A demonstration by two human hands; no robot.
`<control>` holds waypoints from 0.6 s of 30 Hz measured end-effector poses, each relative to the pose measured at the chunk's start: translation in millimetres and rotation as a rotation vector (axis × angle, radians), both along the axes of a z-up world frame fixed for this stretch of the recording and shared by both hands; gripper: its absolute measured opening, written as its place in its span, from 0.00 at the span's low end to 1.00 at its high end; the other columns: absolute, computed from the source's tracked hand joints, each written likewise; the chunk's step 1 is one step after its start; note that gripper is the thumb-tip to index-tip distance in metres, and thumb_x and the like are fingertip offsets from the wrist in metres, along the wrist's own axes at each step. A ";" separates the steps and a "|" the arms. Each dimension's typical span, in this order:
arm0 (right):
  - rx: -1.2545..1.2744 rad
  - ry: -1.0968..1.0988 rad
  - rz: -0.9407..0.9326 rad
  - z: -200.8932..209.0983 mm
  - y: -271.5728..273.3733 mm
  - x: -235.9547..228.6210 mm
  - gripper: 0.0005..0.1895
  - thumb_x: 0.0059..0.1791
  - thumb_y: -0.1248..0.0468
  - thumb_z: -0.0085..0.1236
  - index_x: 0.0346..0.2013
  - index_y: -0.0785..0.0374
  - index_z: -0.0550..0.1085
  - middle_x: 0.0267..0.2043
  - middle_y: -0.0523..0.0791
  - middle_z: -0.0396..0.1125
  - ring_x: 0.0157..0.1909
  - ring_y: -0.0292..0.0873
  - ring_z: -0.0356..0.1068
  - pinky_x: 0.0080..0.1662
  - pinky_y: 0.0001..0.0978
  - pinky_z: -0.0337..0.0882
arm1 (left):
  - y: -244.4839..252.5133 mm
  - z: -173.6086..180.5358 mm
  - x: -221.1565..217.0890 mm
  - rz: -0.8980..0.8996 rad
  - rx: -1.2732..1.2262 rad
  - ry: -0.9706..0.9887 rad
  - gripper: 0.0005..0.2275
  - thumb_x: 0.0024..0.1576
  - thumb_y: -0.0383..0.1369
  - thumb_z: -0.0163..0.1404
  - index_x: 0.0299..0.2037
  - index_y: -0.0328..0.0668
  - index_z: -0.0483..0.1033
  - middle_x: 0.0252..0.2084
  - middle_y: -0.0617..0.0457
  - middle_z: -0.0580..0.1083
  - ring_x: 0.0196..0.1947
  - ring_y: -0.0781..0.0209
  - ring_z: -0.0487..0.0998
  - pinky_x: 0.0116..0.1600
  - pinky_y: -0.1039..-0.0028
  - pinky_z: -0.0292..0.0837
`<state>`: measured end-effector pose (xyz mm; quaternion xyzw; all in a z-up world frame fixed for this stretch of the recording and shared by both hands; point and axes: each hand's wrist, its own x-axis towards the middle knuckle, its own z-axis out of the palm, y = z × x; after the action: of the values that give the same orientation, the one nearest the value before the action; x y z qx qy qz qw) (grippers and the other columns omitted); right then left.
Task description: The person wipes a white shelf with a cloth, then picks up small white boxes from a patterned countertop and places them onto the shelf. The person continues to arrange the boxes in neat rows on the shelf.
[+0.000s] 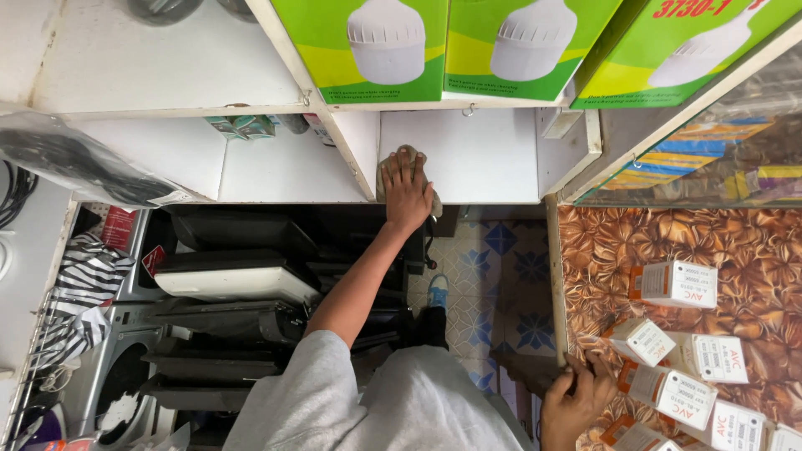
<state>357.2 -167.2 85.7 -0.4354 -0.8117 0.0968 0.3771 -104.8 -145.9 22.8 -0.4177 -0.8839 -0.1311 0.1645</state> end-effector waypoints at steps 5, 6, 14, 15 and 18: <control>-0.006 0.028 -0.005 9.4 -0.2 -7.1 0.12 0.59 0.71 0.46 0.50 0.68 0.78 0.60 0.57 0.64 0.62 0.59 0.61 0.62 0.53 0.59 | 49.0 -20.6 -59.8 -0.008 0.085 -0.003 0.28 0.64 0.45 0.36 0.72 0.38 0.59 0.74 0.32 0.54 0.73 0.27 0.52 0.75 0.38 0.44; -0.006 0.025 -0.008 5.6 1.0 -10.4 0.12 0.59 0.71 0.46 0.50 0.68 0.78 0.60 0.57 0.64 0.62 0.59 0.61 0.62 0.53 0.59 | 67.5 -25.8 -66.5 -0.011 0.085 -0.006 0.28 0.64 0.45 0.36 0.72 0.38 0.59 0.74 0.32 0.54 0.73 0.27 0.52 0.75 0.38 0.44; 0.035 0.041 -0.046 6.5 5.1 -17.4 0.11 0.58 0.69 0.45 0.47 0.67 0.77 0.58 0.56 0.64 0.63 0.59 0.61 0.64 0.55 0.60 | 176.1 -36.6 -29.7 0.275 -0.050 -0.093 0.30 0.62 0.46 0.35 0.72 0.40 0.58 0.72 0.27 0.56 0.75 0.27 0.48 0.75 0.33 0.32; 0.028 0.041 -0.064 8.5 4.1 -17.4 0.11 0.58 0.69 0.45 0.47 0.67 0.77 0.58 0.56 0.64 0.63 0.59 0.61 0.64 0.55 0.60 | 181.3 -35.1 -15.1 0.257 -0.057 -0.090 0.30 0.62 0.46 0.35 0.72 0.40 0.58 0.72 0.27 0.56 0.75 0.27 0.48 0.75 0.33 0.32; 0.010 0.055 -0.065 14.3 5.0 -19.6 0.12 0.58 0.69 0.43 0.47 0.70 0.76 0.57 0.56 0.64 0.62 0.58 0.61 0.66 0.56 0.60 | 202.5 -32.6 26.5 0.046 -0.053 -0.125 0.32 0.62 0.45 0.36 0.75 0.36 0.50 0.77 0.32 0.47 0.77 0.30 0.40 0.76 0.36 0.30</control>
<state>337.6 -162.2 100.0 -0.4567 -0.7870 0.0926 0.4043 -78.3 56.6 -9.9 -0.3923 -0.9050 -0.1298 0.1007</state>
